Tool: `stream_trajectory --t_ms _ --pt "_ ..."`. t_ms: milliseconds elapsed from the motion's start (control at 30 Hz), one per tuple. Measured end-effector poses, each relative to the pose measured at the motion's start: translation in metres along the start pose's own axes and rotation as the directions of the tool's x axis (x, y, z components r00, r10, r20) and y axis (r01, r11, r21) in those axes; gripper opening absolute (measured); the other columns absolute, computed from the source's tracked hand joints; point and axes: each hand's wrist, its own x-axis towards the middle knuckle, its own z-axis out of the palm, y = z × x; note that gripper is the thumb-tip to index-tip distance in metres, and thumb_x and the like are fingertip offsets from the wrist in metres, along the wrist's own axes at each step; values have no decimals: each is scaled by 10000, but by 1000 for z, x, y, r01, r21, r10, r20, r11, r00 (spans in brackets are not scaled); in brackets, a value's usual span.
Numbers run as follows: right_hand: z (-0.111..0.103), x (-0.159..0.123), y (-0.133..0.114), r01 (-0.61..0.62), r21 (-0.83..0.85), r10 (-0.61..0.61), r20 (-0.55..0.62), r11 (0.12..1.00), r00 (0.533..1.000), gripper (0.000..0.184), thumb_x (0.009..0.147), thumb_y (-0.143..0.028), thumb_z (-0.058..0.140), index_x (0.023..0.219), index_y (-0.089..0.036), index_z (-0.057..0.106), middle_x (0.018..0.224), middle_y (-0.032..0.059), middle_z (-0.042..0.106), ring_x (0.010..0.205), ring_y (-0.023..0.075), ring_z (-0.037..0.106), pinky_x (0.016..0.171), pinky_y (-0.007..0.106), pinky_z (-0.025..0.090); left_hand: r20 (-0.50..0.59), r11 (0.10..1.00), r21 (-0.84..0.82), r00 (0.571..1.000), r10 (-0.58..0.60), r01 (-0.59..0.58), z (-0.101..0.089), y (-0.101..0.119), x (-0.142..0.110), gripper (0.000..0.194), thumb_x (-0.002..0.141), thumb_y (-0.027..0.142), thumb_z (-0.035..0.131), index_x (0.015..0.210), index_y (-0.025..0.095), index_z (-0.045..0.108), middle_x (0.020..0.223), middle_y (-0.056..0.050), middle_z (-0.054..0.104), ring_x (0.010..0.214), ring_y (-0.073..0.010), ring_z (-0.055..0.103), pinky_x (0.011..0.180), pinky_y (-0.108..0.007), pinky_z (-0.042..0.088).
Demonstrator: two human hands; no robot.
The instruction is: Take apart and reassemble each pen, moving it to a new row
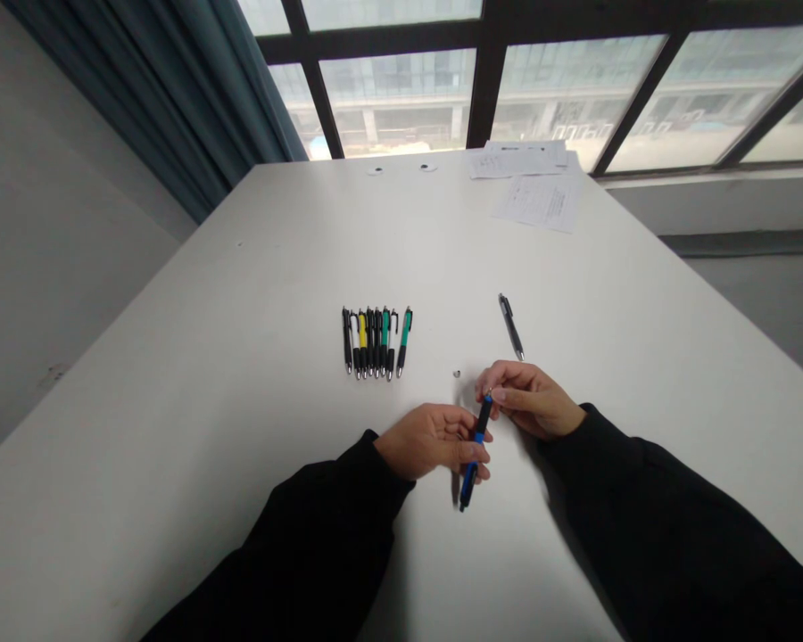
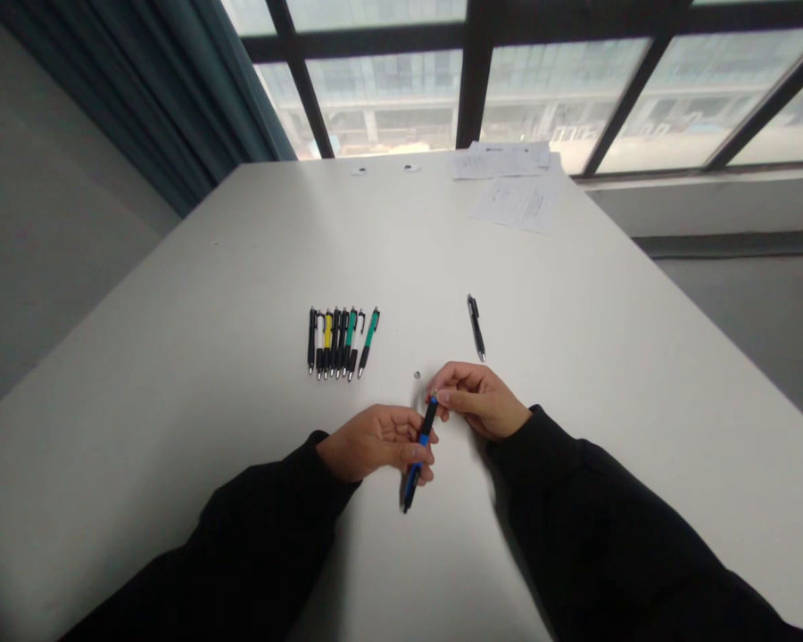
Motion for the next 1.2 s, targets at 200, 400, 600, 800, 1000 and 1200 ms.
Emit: stream_trajectory --t_ms 200,400,600,800,1000,1200 --pt "1 0 0 20 -20 -21 -15 1000 1000 160 724 -280 802 776 -152 721 764 50 686 558 116 568 513 248 460 13 1000 4 1000 10 -10 -2 -3 1 436 617 314 881 918 79 671 756 -88 701 672 -216 716 648 -337 577" --pt "-1 0 2 13 -45 -14 -19 999 1000 160 736 -282 796 777 -152 713 751 45 677 555 110 562 529 250 450 16 1000 11 1000 -7 7 -1 0 0 463 594 340 892 909 77 676 778 -103 714 697 -217 715 696 -347 565" --pt "2 -2 4 108 -368 -160 -114 924 980 175 825 -346 709 830 -173 693 719 33 635 595 139 543 557 281 452 -7 1000 -12 1000 -22 22 -1 -1 1 483 557 341 912 884 80 671 779 -104 719 697 -210 715 702 -339 567" --pt "13 6 7 227 -893 -378 71 389 923 314 889 -264 607 1199 -226 644 1103 123 615 875 226 607 755 380 517 -5 1000 11 1000 -11 11 1 2 1 461 564 341 907 859 81 667 773 -102 717 701 -208 712 700 -334 561" --pt "12 11 9 245 -908 -357 116 341 927 173 902 -192 566 987 -196 717 962 112 658 902 242 598 836 412 477 -18 999 46 1000 -2 3 2 3 -1 432 592 328 895 858 80 661 788 -107 722 709 -209 722 683 -310 569" --pt "-9 4 -1 109 -382 -178 -151 918 972 183 831 -348 704 919 -190 676 696 4 607 561 119 499 530 258 381 -34 999 29 999 -18 19 0 2 -1 462 582 329 900 881 69 662 767 -107 721 678 -208 718 678 -328 572"
